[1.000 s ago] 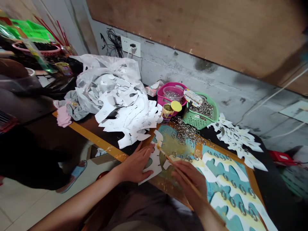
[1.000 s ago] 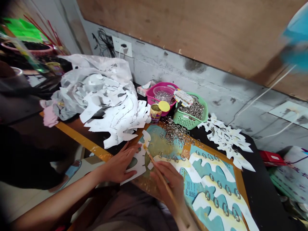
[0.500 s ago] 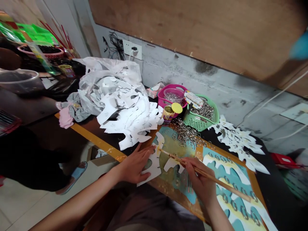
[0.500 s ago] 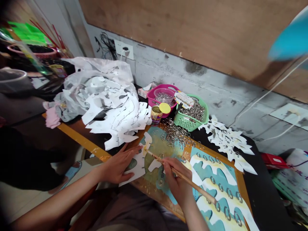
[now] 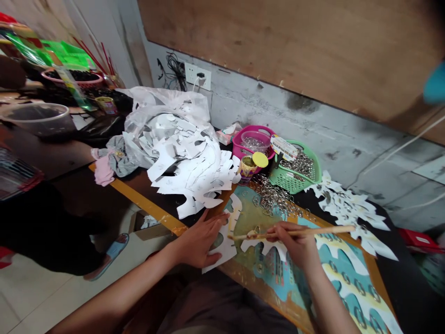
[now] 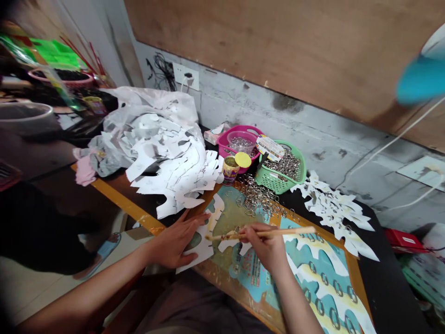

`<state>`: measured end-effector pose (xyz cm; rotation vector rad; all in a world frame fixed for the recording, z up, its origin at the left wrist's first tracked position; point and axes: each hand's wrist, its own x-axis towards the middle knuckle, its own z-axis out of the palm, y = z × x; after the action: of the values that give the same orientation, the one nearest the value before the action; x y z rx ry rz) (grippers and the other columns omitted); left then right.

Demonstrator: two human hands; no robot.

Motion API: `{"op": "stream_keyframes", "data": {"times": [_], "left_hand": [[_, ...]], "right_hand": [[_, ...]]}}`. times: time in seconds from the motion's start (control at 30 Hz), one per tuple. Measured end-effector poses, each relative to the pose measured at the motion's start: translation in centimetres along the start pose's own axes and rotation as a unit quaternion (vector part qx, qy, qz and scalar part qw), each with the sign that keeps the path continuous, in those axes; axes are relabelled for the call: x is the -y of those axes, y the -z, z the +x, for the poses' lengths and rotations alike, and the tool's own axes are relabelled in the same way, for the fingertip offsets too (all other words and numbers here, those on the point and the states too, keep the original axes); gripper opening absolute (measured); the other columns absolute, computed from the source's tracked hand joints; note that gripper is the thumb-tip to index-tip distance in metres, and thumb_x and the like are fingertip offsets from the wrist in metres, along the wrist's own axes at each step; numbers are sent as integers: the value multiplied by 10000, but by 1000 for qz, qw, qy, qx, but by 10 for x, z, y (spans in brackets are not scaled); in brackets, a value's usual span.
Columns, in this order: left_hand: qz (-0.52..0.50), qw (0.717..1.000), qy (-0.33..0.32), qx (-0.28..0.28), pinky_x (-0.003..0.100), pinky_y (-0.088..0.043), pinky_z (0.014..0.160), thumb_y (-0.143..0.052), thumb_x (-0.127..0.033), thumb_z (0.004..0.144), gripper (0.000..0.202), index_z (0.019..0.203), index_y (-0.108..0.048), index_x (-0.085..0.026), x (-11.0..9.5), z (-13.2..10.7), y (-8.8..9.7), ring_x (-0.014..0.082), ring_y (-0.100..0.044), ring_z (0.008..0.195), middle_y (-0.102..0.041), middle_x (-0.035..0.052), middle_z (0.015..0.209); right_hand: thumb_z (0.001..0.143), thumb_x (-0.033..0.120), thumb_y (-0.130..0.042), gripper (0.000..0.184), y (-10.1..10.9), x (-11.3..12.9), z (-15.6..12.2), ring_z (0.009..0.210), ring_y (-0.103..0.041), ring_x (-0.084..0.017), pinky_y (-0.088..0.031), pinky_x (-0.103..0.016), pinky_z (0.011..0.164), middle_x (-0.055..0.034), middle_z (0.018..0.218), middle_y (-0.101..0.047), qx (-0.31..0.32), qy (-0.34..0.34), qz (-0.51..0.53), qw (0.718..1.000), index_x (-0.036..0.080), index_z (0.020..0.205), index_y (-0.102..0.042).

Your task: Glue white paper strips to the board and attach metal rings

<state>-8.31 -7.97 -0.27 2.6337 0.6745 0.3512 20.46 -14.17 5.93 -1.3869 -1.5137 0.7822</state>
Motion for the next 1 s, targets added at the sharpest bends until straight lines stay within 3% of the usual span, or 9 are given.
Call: {"op": "stream_keyframes", "data": {"times": [0.07, 0.2, 0.33, 0.5, 0.6, 0.67, 0.77, 0.9, 1.0], "left_hand": [[0, 1000, 0, 0, 657, -38, 1184, -600, -360, 801, 847, 1486, -161, -125, 0, 0, 0, 372, -273, 1474, -292, 255, 1575], [0, 1000, 0, 7, 659, -39, 1183, -594, -371, 805, 850, 1490, -159, -120, -2, 1, 3, 372, -272, 1475, -289, 260, 1574], [1, 1000, 10, 16, 665, -36, 1183, -586, -352, 799, 864, 1499, -137, -117, -5, 2, 6, 369, -270, 1476, -291, 251, 1576], [2, 1000, 7, 17, 667, -33, 1182, -587, -359, 795, 860, 1494, -144, -123, -4, 1, 6, 367, -250, 1484, -277, 246, 1584], [2, 1000, 9, 18, 665, -34, 1182, -588, -344, 789, 882, 1505, -121, -125, -3, 1, 5, 367, -258, 1481, -269, 245, 1587], [3, 1000, 14, 20, 659, -44, 1185, -592, -340, 782, 893, 1509, -122, -120, -4, 1, 6, 373, -269, 1476, -272, 244, 1587], [2, 1000, 17, 25, 647, -50, 1192, -592, -352, 782, 876, 1502, -153, -117, -5, 2, 8, 372, -270, 1475, -274, 236, 1589], [1, 999, 20, 32, 650, -43, 1191, -581, -349, 789, 878, 1508, -132, -119, -6, 2, 9, 365, -250, 1484, -249, 231, 1599], [-3, 999, 18, 28, 651, -28, 1190, -585, -348, 788, 878, 1505, -134, -118, -5, 2, 8, 365, -249, 1484, -261, 234, 1594]], "right_hand": [[920, 437, -617, 316, 1, 1, 1, 667, -719, -215, -598, -279, 576, -87, 781, -752, -4, 14, -18, 1000, 186, 812, -776], [909, 431, -636, 315, 4, 3, 2, 607, -701, -195, -584, -257, 537, -81, 723, -737, 76, 3, 7, 997, 175, 797, -782], [889, 461, -660, 313, 4, 1, 3, 686, -731, -223, -620, -288, 602, -97, 802, -758, 28, -27, 40, 998, 182, 835, -790], [895, 483, -642, 372, 3, 1, 2, 584, -697, -198, -582, -259, 527, -83, 672, -721, 87, -43, 52, 994, 160, 765, -773], [897, 486, -641, 353, 4, 4, 2, 666, -719, -218, -605, -288, 598, -95, 752, -746, 50, -44, 35, 997, 171, 818, -781], [890, 476, -655, 326, 4, 5, 2, 709, -719, -222, -606, -294, 626, -94, 803, -754, 67, -24, 18, 997, 184, 831, -784], [893, 496, -643, 371, 3, 6, 2, 583, -684, -191, -574, -263, 527, -76, 688, -723, 110, -32, 44, 992, 173, 760, -768], [893, 470, -659, 327, 3, 5, 4, 685, -709, -199, -590, -267, 615, -90, 782, -743, 63, -20, 46, 997, 174, 824, -779], [914, 449, -636, 334, 5, 5, 6, 648, -689, -185, -563, -249, 571, -86, 736, -729, 131, -9, 44, 990, 168, 796, -775]]}}
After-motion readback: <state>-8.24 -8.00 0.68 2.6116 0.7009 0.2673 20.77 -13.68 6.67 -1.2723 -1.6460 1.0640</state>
